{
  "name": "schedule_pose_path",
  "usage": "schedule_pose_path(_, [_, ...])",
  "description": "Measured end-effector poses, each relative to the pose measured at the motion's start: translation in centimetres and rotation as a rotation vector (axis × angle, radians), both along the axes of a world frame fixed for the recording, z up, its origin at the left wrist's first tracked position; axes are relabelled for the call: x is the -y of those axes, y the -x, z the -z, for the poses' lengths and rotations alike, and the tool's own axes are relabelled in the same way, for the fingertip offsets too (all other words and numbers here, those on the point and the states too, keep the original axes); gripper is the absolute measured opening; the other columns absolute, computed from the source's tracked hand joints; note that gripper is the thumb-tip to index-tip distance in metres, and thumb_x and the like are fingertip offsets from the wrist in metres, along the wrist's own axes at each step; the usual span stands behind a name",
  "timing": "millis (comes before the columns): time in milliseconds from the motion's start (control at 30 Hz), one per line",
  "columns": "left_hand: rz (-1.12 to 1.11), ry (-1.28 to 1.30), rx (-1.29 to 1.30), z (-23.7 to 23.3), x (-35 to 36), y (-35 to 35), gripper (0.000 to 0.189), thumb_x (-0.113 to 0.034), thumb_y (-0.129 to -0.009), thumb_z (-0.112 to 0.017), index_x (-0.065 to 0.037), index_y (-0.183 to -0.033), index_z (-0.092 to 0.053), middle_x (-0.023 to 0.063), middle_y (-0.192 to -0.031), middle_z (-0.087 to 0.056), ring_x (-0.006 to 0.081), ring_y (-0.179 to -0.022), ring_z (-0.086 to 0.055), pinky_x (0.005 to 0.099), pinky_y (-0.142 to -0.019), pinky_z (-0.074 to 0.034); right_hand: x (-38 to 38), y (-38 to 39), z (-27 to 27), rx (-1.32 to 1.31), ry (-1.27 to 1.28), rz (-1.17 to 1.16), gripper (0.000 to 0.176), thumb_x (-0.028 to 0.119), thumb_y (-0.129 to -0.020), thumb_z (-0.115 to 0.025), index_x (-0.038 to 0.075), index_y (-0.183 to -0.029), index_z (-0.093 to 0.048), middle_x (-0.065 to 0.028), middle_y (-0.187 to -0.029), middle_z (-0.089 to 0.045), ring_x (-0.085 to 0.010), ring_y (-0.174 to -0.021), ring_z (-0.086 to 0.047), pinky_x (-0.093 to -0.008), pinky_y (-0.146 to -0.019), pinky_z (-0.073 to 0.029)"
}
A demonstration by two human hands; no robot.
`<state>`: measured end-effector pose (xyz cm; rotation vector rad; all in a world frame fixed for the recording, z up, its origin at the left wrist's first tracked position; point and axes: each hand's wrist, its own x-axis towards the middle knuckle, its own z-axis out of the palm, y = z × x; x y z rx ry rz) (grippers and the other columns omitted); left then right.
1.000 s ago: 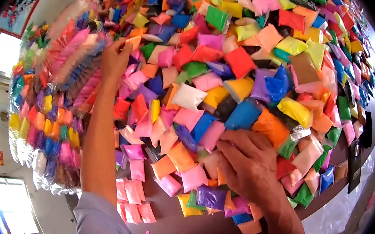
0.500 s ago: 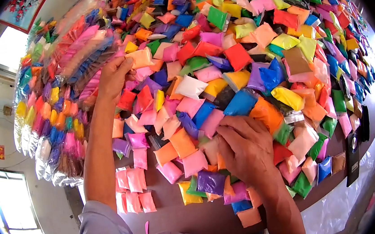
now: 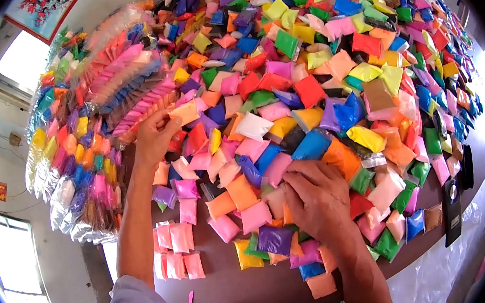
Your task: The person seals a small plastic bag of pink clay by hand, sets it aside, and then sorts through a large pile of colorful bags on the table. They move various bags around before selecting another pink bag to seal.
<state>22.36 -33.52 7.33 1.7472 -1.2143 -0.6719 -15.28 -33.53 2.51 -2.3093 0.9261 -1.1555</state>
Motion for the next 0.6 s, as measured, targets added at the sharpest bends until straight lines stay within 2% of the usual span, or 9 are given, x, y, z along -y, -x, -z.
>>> schedule_pose_path(100, [0.073,0.088,0.123,1.0,1.3,-0.5,0.036,-0.016,-0.1,-0.073,0.005,-0.129,-0.071,0.0098,-0.106,-0.078,0.0147,-0.091,-0.074,0.0287,-0.08,-0.059,0.0,0.0,0.1,0.003,-0.013,0.002,0.018,0.002,-0.081,-0.08,0.004,-0.098,-0.078,-0.0076,-0.105,-0.074,-0.0313,-0.095,-0.072,-0.0431,-0.085,-0.057])
schedule_pose_path(200, [0.08,0.205,0.215,1.1,3.3,0.6,0.037,-0.017,-0.098,-0.076,0.004,-0.128,-0.071,0.0115,-0.108,-0.079,0.0181,-0.098,-0.075,0.0319,-0.085,-0.059,0.0,0.0,-0.1,-0.007,-0.016,0.008,0.017,0.004,-0.081,-0.08,0.004,-0.098,-0.079,-0.0078,-0.105,-0.075,-0.0314,-0.095,-0.073,-0.0435,-0.085,-0.057])
schedule_pose_path(233, [0.063,0.106,0.353,0.1,3.8,0.9,0.042,-0.023,-0.1,-0.078,0.004,-0.133,-0.07,0.0111,-0.118,-0.077,0.0168,-0.106,-0.073,0.0312,-0.094,-0.058,0.0,0.0,-0.1,-0.009,-0.022,0.006,0.017,0.004,-0.081,-0.08,0.004,-0.098,-0.078,-0.008,-0.104,-0.075,-0.0314,-0.096,-0.073,-0.0435,-0.085,-0.057])
schedule_pose_path(267, [0.064,0.112,0.353,0.7,4.9,-0.3,0.042,-0.023,-0.1,-0.078,0.004,-0.133,-0.07,0.0111,-0.118,-0.077,0.0168,-0.106,-0.073,0.0312,-0.094,-0.058,0.0,0.0,-0.2,-0.011,-0.03,0.005,0.016,0.004,-0.081,-0.079,0.004,-0.098,-0.078,-0.0081,-0.104,-0.075,-0.0315,-0.096,-0.073,-0.0436,-0.085,-0.057])
schedule_pose_path(333, [-0.063,0.076,0.544,1.7,7.1,-2.2,0.051,-0.036,-0.099,-0.078,0.002,-0.132,-0.071,0.0135,-0.119,-0.078,0.0209,-0.107,-0.075,0.0342,-0.092,-0.059,0.0,0.0,-0.4,-0.019,-0.029,0.006,0.016,0.004,-0.082,-0.079,0.004,-0.097,-0.078,-0.008,-0.104,-0.075,-0.0314,-0.095,-0.073,-0.0438,-0.085,-0.057])
schedule_pose_path(367, [-0.096,-0.046,0.615,0.6,7.4,-1.7,0.064,-0.051,-0.098,-0.075,0.003,-0.133,-0.07,0.0195,-0.123,-0.077,0.029,-0.109,-0.076,0.0384,-0.093,-0.058,0.0,0.0,-0.6,-0.027,-0.034,0.005,0.015,0.005,-0.082,-0.078,0.004,-0.097,-0.078,-0.008,-0.104,-0.075,-0.0313,-0.095,-0.073,-0.044,-0.085,-0.057])
schedule_pose_path(400, [-0.094,-0.04,0.613,1.0,8.4,-2.5,0.064,-0.051,-0.098,-0.075,0.003,-0.133,-0.07,0.0195,-0.123,-0.077,0.029,-0.109,-0.076,0.0384,-0.093,-0.058,0.0,0.0,-0.7,-0.028,-0.029,0.009,0.015,0.005,-0.082,-0.078,0.004,-0.097,-0.078,-0.008,-0.104,-0.075,-0.0313,-0.095,-0.073,-0.044,-0.085,-0.057])
schedule_pose_path(467, [-0.057,-0.13,0.682,2.2,11.0,-4.4,0.08,-0.065,-0.095,-0.069,0.004,-0.136,-0.068,0.0261,-0.131,-0.073,0.0372,-0.117,-0.073,0.0431,-0.1,-0.056,0.1,0.0,-0.7,-0.026,-0.025,0.002,0.017,0.001,-0.078,-0.082,0.002,-0.094,-0.078,-0.0102,-0.103,-0.075,-0.0323,-0.093,-0.073,-0.042,-0.082,-0.059])
schedule_pose_path(600, [-0.111,-0.188,0.666,3.2,14.1,-3.3,0.093,-0.074,-0.088,-0.07,0.004,-0.14,-0.066,0.0285,-0.136,-0.071,0.0393,-0.125,-0.07,0.0456,-0.104,-0.054,0.3,-0.1,-0.3,-0.01,-0.022,0.001,0.018,0.001,-0.076,-0.082,0.003,-0.093,-0.078,-0.0089,-0.102,-0.075,-0.0309,-0.093,-0.073,-0.0425,-0.082,-0.059])
